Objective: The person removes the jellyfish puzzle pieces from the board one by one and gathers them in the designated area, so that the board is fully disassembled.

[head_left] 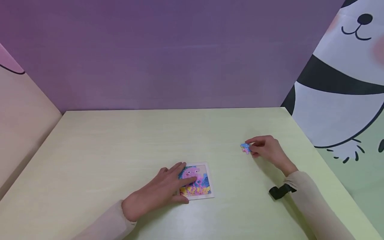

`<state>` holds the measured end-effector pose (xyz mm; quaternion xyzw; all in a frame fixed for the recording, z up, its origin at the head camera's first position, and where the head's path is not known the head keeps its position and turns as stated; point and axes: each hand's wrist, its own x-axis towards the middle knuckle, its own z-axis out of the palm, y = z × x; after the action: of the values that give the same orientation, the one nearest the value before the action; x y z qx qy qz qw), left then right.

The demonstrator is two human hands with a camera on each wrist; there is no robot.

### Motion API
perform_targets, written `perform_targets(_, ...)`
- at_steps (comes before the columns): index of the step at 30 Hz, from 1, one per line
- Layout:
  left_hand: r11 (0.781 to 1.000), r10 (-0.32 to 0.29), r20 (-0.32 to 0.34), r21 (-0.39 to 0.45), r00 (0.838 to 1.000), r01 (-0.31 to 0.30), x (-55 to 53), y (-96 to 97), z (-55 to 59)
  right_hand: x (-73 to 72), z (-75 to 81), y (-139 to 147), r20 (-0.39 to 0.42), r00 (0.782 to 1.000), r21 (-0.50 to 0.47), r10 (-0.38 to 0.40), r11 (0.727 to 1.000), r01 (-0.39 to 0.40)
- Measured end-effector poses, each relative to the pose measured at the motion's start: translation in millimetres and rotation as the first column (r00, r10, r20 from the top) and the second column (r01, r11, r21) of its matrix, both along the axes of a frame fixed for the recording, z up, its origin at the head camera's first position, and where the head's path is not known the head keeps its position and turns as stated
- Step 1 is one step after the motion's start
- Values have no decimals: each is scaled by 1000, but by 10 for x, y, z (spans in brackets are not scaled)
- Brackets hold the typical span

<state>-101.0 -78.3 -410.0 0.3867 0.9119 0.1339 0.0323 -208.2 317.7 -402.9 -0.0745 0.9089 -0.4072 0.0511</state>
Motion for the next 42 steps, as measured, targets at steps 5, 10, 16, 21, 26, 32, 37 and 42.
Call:
perform_targets(5, 1000, -11, -36, 21, 999, 12, 6, 14, -8, 18, 1, 13, 15, 1000, -4, -16, 1000, 16)
perform_targets(10, 1000, -7, -31, 17, 1000, 7, -4, 12, -7, 22, -43, 21, 30, 999, -15, -31, 999, 31)
perform_targets(16, 999, 33, 46, -3, 998, -33, 11, -72, 65, 11, -75, -5, 43, 998, -45, -42, 998, 44)
perform_targets(21, 999, 26, 75, -34, 997, -24, 34, -108, 121, 16, -66, -11, 35, 998, -46, -53, 997, 55)
perform_targets(26, 999, 15, 52, -49, 999, -12, 34, -89, 121, 37, -46, -46, -1, 998, -24, -62, 998, 62)
perform_targets(32, 998, 0, 1, -59, 1000, 0, 26, -79, 91, 77, 5, -196, -74, 997, 25, -29, 999, 31)
perform_targets(37, 997, -15, -31, -74, 999, 13, 6, -80, 92, 128, 54, -379, -154, 988, 82, 17, 997, -5)
perform_targets(42, 998, 0, -3, -66, 1000, 0, -13, -80, 107, 164, 119, -600, -183, 981, 92, 61, 995, -45)
